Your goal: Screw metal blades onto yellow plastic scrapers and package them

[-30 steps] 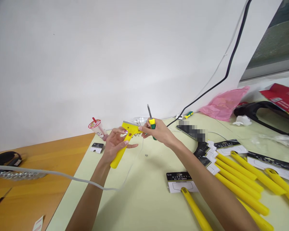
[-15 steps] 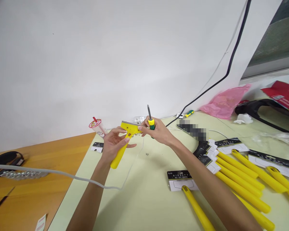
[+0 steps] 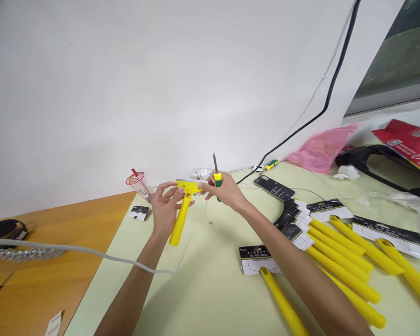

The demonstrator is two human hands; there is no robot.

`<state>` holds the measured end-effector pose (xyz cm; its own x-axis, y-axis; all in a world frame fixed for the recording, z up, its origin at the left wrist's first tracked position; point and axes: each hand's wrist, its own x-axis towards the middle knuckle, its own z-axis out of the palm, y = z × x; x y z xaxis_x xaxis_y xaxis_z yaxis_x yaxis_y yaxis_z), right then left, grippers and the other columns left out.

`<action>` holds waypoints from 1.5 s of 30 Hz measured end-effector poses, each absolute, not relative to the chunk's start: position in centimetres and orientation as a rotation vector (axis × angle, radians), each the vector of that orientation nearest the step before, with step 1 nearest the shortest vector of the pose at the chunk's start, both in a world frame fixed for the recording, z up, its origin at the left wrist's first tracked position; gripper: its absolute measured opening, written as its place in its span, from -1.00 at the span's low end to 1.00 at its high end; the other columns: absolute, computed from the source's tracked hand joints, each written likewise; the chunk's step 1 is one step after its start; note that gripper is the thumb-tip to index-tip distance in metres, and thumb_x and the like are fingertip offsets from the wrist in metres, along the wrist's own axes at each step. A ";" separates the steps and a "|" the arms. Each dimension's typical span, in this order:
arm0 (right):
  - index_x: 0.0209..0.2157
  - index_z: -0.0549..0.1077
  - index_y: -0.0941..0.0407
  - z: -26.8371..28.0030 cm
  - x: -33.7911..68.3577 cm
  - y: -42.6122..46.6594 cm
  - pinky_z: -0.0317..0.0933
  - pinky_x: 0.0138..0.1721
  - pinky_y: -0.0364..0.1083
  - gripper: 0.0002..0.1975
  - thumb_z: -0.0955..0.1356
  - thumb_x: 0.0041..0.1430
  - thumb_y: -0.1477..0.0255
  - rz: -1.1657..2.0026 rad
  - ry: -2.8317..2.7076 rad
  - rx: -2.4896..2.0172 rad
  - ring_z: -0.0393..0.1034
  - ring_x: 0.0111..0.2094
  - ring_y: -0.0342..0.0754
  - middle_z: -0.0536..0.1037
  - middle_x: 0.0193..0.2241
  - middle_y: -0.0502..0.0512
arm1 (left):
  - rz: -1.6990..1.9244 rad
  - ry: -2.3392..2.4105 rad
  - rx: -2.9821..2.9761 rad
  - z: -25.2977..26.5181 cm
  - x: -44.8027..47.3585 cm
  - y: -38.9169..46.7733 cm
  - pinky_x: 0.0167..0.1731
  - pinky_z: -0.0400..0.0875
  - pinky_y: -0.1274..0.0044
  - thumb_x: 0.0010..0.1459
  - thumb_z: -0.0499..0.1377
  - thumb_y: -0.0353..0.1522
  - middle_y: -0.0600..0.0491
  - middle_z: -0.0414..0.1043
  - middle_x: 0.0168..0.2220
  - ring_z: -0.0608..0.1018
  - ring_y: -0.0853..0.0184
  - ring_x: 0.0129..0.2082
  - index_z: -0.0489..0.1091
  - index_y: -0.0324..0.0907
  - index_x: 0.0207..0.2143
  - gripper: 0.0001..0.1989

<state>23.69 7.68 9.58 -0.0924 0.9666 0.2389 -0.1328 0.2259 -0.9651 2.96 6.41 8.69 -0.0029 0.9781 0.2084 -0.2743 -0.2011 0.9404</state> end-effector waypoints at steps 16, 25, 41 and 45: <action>-0.50 0.23 0.05 3.1 21.8 10.0 0.56 -0.43 -0.08 -0.31 0.74 -0.26 0.11 1.413 -1.254 -1.045 0.66 -0.38 0.04 0.57 -0.48 0.01 | 1.296 0.921 0.694 2.1 1.3 7.4 0.11 0.61 0.20 -0.08 0.61 -0.30 -0.08 0.68 -0.07 0.69 0.18 -0.02 0.56 -0.22 -0.19 -0.56; -0.51 0.23 0.06 3.4 20.7 8.9 0.58 -0.39 -0.07 -0.32 0.72 -0.19 0.08 1.434 -1.346 -1.001 0.68 -0.34 0.06 0.66 -0.38 0.12 | 1.382 0.928 0.646 1.9 -0.3 5.0 -0.09 0.56 0.40 -0.12 0.63 -0.32 -0.05 0.70 -0.16 0.72 0.24 -0.17 0.58 -0.20 -0.17 -0.53; -0.53 0.20 0.05 2.9 19.3 7.4 0.62 -0.31 -0.06 -0.25 0.77 -0.36 0.12 1.536 -1.170 -1.027 0.65 -0.44 -0.01 0.63 -0.49 0.03 | 1.277 0.869 0.655 0.8 -0.9 2.3 0.05 0.58 0.36 0.07 0.56 -0.23 -0.14 0.70 -0.02 0.71 0.14 -0.01 0.64 -0.23 -0.17 -0.65; -0.51 0.20 0.04 1.9 18.4 7.3 0.62 -0.30 -0.06 -0.23 0.78 -0.41 0.11 1.587 -1.076 -1.015 0.66 -0.46 0.02 0.58 -0.54 -0.02 | 1.290 0.924 0.455 0.1 -0.6 2.5 0.12 0.58 0.43 0.15 0.53 -0.21 -0.12 0.70 0.00 0.72 0.21 -0.02 0.65 -0.24 -0.10 -0.64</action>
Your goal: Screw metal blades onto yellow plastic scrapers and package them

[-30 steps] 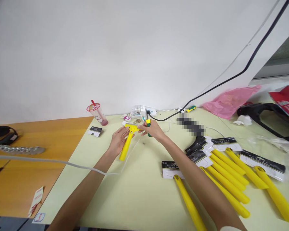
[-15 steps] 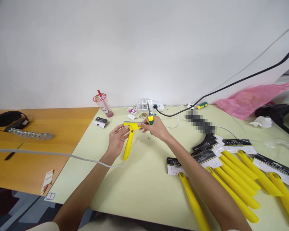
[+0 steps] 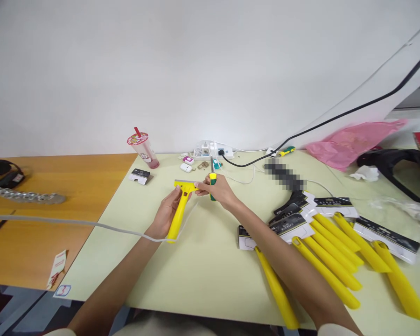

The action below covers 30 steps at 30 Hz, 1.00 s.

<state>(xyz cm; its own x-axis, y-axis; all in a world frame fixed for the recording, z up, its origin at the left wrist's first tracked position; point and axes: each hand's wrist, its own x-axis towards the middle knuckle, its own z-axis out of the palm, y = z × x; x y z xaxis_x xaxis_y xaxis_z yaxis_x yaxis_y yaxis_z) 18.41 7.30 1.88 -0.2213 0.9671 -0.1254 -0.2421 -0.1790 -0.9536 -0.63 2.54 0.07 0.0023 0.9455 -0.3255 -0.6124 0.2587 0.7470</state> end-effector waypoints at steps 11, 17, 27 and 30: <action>-0.53 0.17 0.03 0.7 17.8 7.5 0.60 -0.32 -0.10 -0.24 0.76 -0.37 0.12 1.543 -1.077 -1.043 0.69 -0.40 0.03 0.56 -0.55 -0.02 | 1.334 0.863 0.490 0.6 -0.3 1.9 0.32 0.50 0.09 0.19 0.51 -0.22 -0.11 0.66 0.07 0.61 0.06 0.23 0.53 -0.21 -0.22 -0.70; -0.52 0.16 0.02 0.9 17.7 7.7 0.52 -0.45 -0.16 -0.24 0.76 -0.37 0.16 1.494 -1.078 -1.075 0.61 -0.51 -0.07 0.61 -0.53 0.00 | 1.358 0.874 0.513 0.5 0.2 1.8 0.32 0.49 0.11 0.24 0.47 -0.20 -0.12 0.68 0.04 0.65 0.06 0.20 0.51 -0.19 -0.21 -0.70; -0.52 0.16 0.02 0.5 18.0 8.1 0.53 -0.48 -0.12 -0.22 0.76 -0.39 0.12 1.483 -1.155 -1.143 0.60 -0.52 -0.04 0.66 -0.50 0.09 | 1.382 0.855 0.504 0.2 0.7 1.8 0.37 0.45 0.20 0.27 0.45 -0.20 -0.14 0.68 0.05 0.70 0.12 0.12 0.53 -0.21 -0.15 -0.71; -0.53 0.18 0.03 0.5 18.1 8.1 0.48 -0.52 -0.13 -0.26 0.75 -0.33 0.09 1.471 -1.197 -1.163 0.56 -0.55 -0.07 0.63 -0.53 0.06 | 1.423 0.867 0.518 -0.1 0.6 2.0 0.37 0.46 0.25 0.22 0.49 -0.17 -0.08 0.69 0.00 0.67 0.16 0.16 0.52 -0.18 -0.18 -0.68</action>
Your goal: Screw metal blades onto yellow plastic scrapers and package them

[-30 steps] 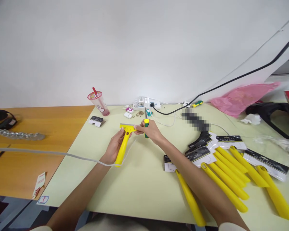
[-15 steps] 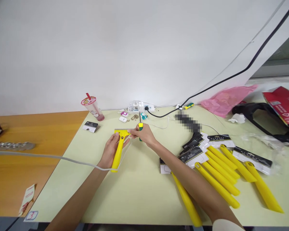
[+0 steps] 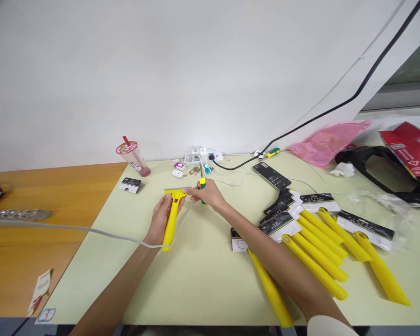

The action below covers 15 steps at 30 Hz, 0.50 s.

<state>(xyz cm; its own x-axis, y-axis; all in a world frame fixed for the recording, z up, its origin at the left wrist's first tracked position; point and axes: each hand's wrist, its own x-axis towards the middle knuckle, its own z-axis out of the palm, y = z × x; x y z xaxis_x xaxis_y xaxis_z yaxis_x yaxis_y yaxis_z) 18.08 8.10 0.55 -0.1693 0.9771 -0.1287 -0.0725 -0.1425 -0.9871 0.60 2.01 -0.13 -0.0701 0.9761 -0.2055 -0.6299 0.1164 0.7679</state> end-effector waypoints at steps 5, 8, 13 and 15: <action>-0.53 0.21 0.03 0.8 18.5 8.0 0.04 -0.69 -0.18 -0.31 0.70 -0.16 0.01 1.336 -1.333 -1.282 0.23 -0.74 -0.20 0.39 -0.77 -0.13 | 1.418 0.877 0.530 -0.2 0.0 2.4 0.33 0.49 0.18 0.07 0.57 -0.16 -0.07 0.70 -0.06 0.72 0.13 0.08 0.43 -0.17 -0.26 -0.56; -0.52 0.20 0.02 0.9 18.7 8.0 0.01 -0.67 -0.17 -0.31 0.66 -0.13 -0.08 1.277 -1.421 -1.351 0.18 -0.74 -0.19 0.33 -0.79 -0.16 | 1.418 0.885 0.534 0.1 -0.2 2.4 0.34 0.47 0.12 0.02 0.60 -0.23 -0.06 0.70 -0.07 0.71 0.11 0.09 0.39 -0.16 -0.26 -0.53; -0.52 0.21 0.03 0.9 18.8 7.8 0.07 -0.66 -0.15 -0.29 0.69 -0.22 -0.06 1.390 -1.366 -1.240 0.25 -0.71 -0.19 0.49 -0.64 -0.07 | 1.386 0.862 0.572 0.1 -0.2 2.1 0.29 0.50 0.07 0.00 0.60 -0.24 0.01 0.69 -0.10 0.68 0.12 0.12 0.36 -0.13 -0.24 -0.51; -0.52 0.20 0.03 1.0 18.7 7.7 0.10 -0.65 -0.14 -0.28 0.69 -0.23 -0.05 1.421 -1.351 -1.202 0.28 -0.69 -0.19 0.54 -0.57 -0.04 | 1.368 0.868 0.599 -0.2 -0.3 2.0 0.24 0.54 0.09 0.02 0.59 -0.21 0.02 0.69 -0.08 0.67 0.12 0.13 0.36 -0.12 -0.22 -0.51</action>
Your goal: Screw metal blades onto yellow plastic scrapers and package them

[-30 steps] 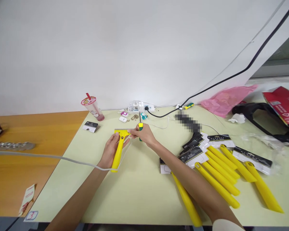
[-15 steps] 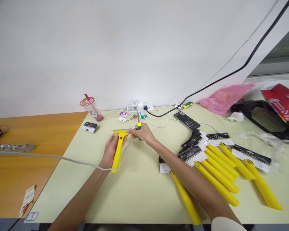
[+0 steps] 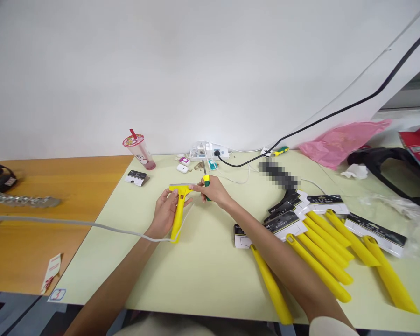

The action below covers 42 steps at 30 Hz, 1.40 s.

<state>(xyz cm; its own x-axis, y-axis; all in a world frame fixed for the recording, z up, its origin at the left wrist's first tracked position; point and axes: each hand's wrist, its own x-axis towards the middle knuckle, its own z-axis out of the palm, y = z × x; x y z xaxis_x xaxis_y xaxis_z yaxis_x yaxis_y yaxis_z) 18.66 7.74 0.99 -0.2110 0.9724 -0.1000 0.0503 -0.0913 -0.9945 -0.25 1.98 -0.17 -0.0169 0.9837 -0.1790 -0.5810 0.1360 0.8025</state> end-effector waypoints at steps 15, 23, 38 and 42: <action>-0.50 0.13 0.02 1.2 18.2 7.2 0.09 -0.64 -0.16 -0.24 0.73 -0.27 0.06 1.489 -1.263 -1.146 0.30 -0.68 -0.20 0.42 -0.61 -0.13 | 1.374 0.886 0.659 -0.9 -0.6 2.0 0.28 0.52 0.10 0.03 0.59 -0.26 -0.01 0.69 -0.16 0.73 0.18 -0.02 0.42 -0.16 -0.20 -0.55; -0.49 0.26 0.03 2.5 19.1 7.2 0.27 -0.63 -0.14 -0.36 0.68 -0.13 -0.01 1.440 -1.455 -1.136 0.40 -0.58 -0.12 0.61 -0.52 0.04 | 1.373 0.922 0.658 -0.8 -0.5 2.0 0.27 0.54 0.14 0.06 0.57 -0.24 -0.01 0.69 -0.11 0.73 0.20 -0.04 0.46 -0.17 -0.15 -0.56; -0.47 0.18 0.02 1.7 19.3 7.2 0.44 -0.48 -0.07 -0.35 0.72 -0.18 0.23 1.476 -1.405 -1.119 0.56 -0.49 -0.03 0.75 -0.35 0.11 | 1.284 0.988 0.580 -0.9 -0.1 1.8 0.26 0.55 0.17 -0.04 0.61 -0.37 -0.04 0.70 -0.13 0.73 0.13 0.01 0.51 -0.20 -0.18 -0.57; -0.49 0.21 0.03 1.8 19.3 7.0 0.40 -0.48 -0.10 -0.38 0.71 -0.17 0.23 1.470 -1.401 -1.162 0.53 -0.50 -0.06 0.73 -0.40 0.09 | 1.255 1.003 0.576 -1.2 -0.2 1.8 0.26 0.56 0.20 0.02 0.58 -0.36 -0.04 0.70 -0.11 0.73 0.18 -0.03 0.55 -0.22 -0.16 -0.62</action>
<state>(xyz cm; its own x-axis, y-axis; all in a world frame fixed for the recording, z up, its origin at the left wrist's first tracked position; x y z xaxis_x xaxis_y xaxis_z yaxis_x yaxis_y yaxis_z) 19.25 7.00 1.79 -0.2770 0.9558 -0.0988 0.0528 -0.0875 -0.9948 -0.24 1.83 -1.25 -0.0066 0.9539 -0.3001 -0.5031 0.2562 0.8254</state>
